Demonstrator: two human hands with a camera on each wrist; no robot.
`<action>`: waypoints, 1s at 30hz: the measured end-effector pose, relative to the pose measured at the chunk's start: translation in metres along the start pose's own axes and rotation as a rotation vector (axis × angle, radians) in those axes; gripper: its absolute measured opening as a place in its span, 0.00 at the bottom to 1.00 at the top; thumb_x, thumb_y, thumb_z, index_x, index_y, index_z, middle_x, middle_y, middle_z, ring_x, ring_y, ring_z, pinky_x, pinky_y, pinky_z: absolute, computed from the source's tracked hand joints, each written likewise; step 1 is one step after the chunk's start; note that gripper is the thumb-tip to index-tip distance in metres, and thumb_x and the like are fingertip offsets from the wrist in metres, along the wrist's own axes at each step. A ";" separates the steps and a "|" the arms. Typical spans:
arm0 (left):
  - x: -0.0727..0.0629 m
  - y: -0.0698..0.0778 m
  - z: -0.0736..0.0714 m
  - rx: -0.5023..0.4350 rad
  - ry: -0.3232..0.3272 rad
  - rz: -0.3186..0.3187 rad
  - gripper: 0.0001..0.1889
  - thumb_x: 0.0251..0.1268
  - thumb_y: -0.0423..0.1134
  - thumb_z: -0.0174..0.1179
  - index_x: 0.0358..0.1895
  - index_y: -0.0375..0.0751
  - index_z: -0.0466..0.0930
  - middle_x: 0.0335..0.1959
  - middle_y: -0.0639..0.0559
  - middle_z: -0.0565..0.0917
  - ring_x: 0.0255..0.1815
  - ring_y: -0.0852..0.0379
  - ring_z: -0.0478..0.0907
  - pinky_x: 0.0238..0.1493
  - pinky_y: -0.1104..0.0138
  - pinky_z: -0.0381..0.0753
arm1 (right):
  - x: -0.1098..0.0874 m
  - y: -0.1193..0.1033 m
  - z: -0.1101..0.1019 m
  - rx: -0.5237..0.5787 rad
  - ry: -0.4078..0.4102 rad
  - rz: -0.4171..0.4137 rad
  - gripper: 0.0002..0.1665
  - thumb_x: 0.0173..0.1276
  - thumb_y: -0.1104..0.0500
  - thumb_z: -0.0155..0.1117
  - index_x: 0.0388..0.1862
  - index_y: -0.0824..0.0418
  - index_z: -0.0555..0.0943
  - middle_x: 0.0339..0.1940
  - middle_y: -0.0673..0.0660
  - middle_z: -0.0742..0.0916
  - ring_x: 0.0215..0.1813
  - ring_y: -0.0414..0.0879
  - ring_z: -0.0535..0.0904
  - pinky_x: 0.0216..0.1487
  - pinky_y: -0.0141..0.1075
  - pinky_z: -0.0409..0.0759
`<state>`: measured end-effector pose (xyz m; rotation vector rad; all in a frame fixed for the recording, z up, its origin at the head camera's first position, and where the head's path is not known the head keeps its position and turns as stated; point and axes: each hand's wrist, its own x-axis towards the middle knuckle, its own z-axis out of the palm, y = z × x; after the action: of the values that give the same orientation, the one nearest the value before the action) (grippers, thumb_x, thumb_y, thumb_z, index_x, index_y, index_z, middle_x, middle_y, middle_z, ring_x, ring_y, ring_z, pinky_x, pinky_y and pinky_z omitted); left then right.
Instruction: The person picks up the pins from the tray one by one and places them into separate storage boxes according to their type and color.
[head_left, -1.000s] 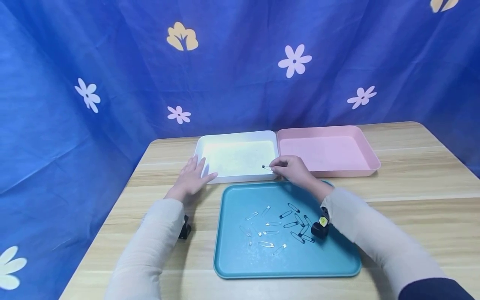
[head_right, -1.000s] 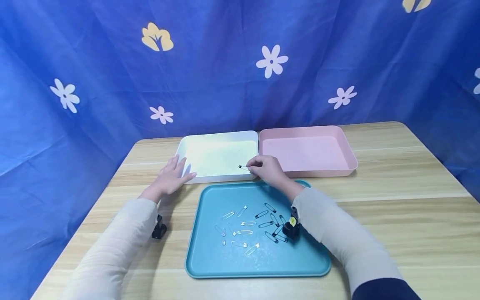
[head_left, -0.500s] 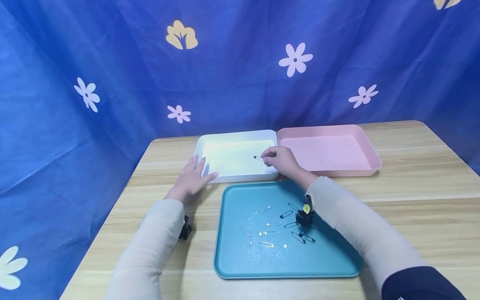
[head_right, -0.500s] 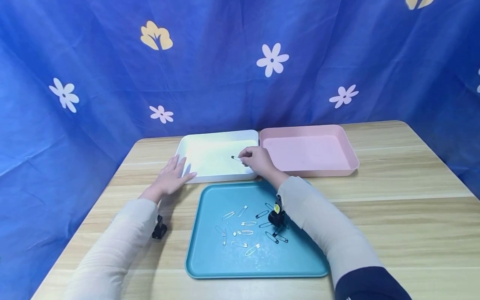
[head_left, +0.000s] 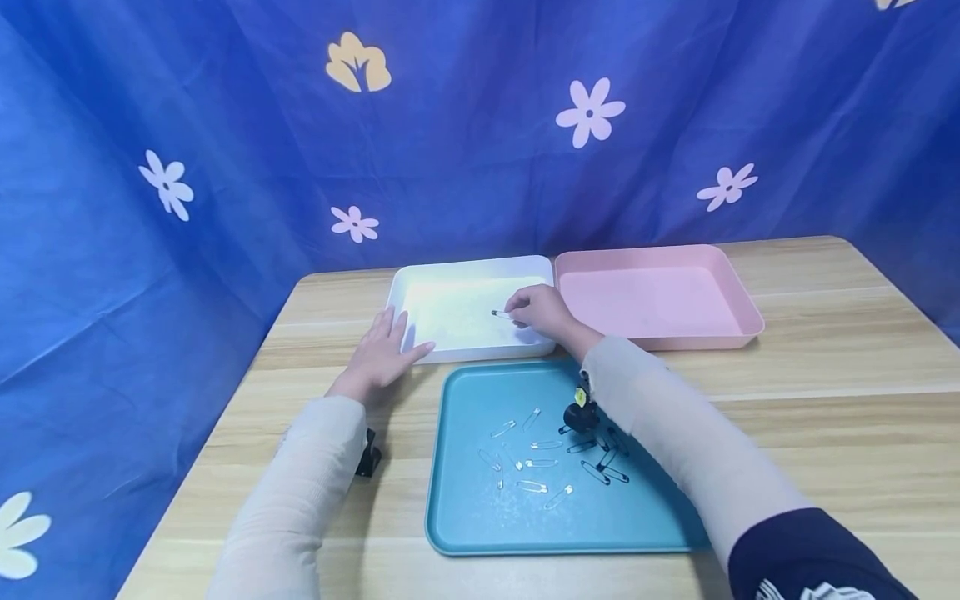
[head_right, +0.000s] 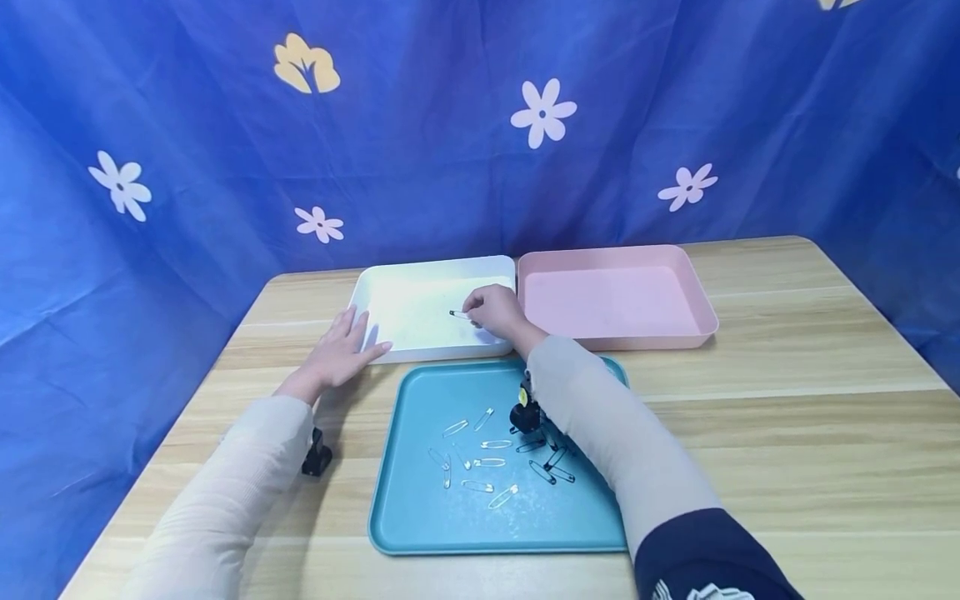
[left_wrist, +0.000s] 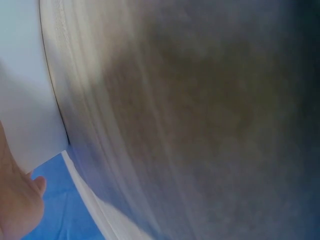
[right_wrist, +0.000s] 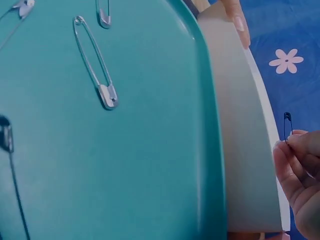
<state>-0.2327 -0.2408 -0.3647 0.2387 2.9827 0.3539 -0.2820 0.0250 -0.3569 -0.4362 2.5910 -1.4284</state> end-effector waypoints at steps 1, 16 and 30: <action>0.000 0.000 0.000 0.002 0.002 0.001 0.47 0.53 0.70 0.32 0.66 0.34 0.38 0.66 0.36 0.34 0.65 0.41 0.31 0.61 0.50 0.36 | 0.001 0.000 0.001 -0.009 -0.004 -0.002 0.07 0.56 0.68 0.56 0.33 0.66 0.80 0.26 0.57 0.82 0.29 0.44 0.77 0.32 0.31 0.75; 0.000 -0.004 -0.002 0.010 0.007 0.007 0.48 0.53 0.71 0.31 0.66 0.35 0.38 0.66 0.37 0.34 0.65 0.42 0.30 0.61 0.51 0.35 | 0.018 -0.006 0.016 -0.146 -0.002 0.026 0.08 0.54 0.69 0.56 0.30 0.65 0.82 0.31 0.55 0.83 0.37 0.47 0.73 0.41 0.34 0.70; 0.002 -0.004 0.001 0.027 -0.015 -0.001 0.48 0.53 0.71 0.29 0.67 0.37 0.38 0.66 0.39 0.32 0.65 0.44 0.29 0.62 0.52 0.36 | 0.033 0.004 0.031 -0.281 -0.061 0.080 0.08 0.55 0.67 0.56 0.28 0.61 0.83 0.31 0.52 0.83 0.41 0.47 0.74 0.49 0.36 0.69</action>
<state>-0.2349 -0.2439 -0.3669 0.2415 2.9744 0.3099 -0.3061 -0.0084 -0.3769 -0.3982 2.7334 -1.0137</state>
